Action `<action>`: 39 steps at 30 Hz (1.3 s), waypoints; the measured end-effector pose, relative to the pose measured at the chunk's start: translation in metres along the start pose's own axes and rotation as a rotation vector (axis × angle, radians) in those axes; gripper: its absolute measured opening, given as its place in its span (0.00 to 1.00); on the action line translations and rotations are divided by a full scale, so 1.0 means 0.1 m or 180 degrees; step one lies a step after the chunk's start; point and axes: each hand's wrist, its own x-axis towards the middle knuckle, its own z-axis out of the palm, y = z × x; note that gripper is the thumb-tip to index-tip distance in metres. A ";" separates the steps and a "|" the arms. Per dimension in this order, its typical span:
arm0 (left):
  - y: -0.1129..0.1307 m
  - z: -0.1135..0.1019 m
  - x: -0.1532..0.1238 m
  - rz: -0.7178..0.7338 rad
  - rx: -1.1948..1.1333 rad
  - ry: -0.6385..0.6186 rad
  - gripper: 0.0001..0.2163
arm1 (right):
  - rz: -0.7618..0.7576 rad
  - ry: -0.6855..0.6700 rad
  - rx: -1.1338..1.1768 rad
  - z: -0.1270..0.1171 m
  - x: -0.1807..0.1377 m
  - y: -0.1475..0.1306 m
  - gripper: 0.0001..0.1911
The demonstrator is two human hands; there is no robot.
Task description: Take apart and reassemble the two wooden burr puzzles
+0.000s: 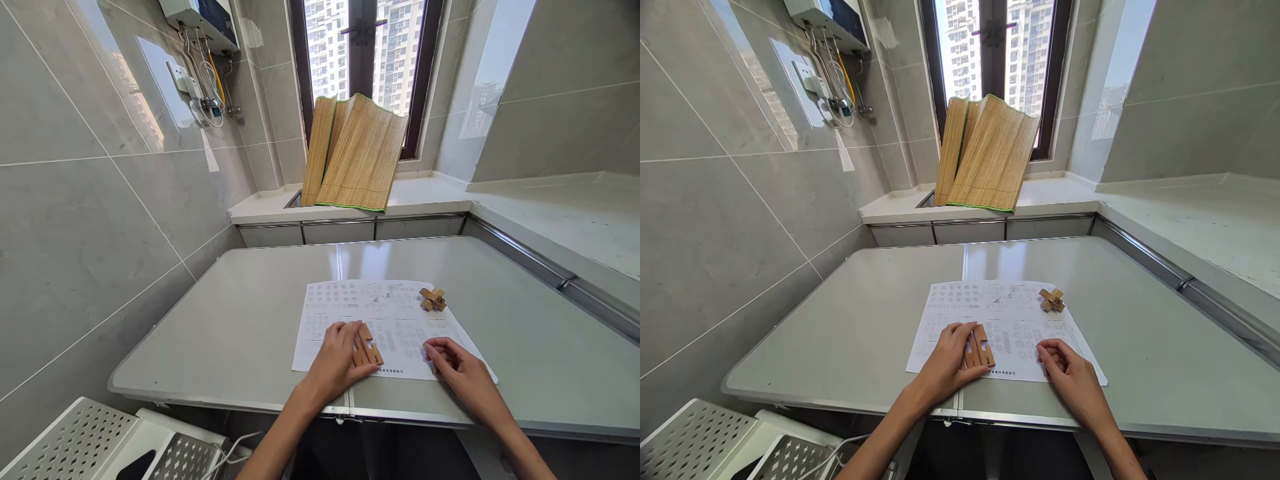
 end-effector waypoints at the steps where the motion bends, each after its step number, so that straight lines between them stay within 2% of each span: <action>1: 0.04 0.05 0.02 0.0060 -0.0028 -0.0084 0.40 | 0.0015 -0.0006 0.0010 0.00 0.00 0.00 0.21; 5: 0.13 0.21 0.08 0.0188 -0.0032 -0.0256 0.41 | 0.0031 -0.0016 0.0034 0.01 0.01 0.02 0.21; 9: 0.15 0.27 0.10 0.0285 0.0015 -0.0373 0.40 | -0.0017 -0.0020 0.0041 0.01 0.01 0.02 0.22; 16: 0.11 0.22 0.02 0.0345 -0.0096 -0.0227 0.49 | -0.0035 -0.0011 -0.0051 -0.01 0.00 -0.03 0.22; 19: 0.05 0.15 -0.08 0.0188 -0.0021 -0.0101 0.52 | -0.0151 -0.0045 -0.0200 -0.04 -0.04 -0.12 0.22; 23: -0.03 0.10 -0.22 -0.0124 -0.0007 -0.0049 0.46 | -0.0554 -0.0405 -0.0447 -0.04 -0.11 -0.27 0.22; 27: -0.06 0.08 -0.28 -0.0188 -0.0228 -0.0020 0.42 | -0.1088 -0.0956 -0.0647 0.04 -0.16 -0.33 0.21; 29: -0.05 0.07 -0.29 -0.0214 -0.0370 0.0012 0.42 | -0.1244 -0.1076 -0.0759 0.09 -0.16 -0.33 0.22; 35: 0.02 0.02 -0.32 -0.0640 -0.1273 0.0166 0.42 | -0.1279 -0.1070 -0.0839 0.15 -0.13 -0.31 0.19; 39: 0.03 0.00 -0.32 -0.0996 -0.2960 0.0412 0.38 | -0.1064 -0.1113 -0.0491 0.11 -0.15 -0.37 0.19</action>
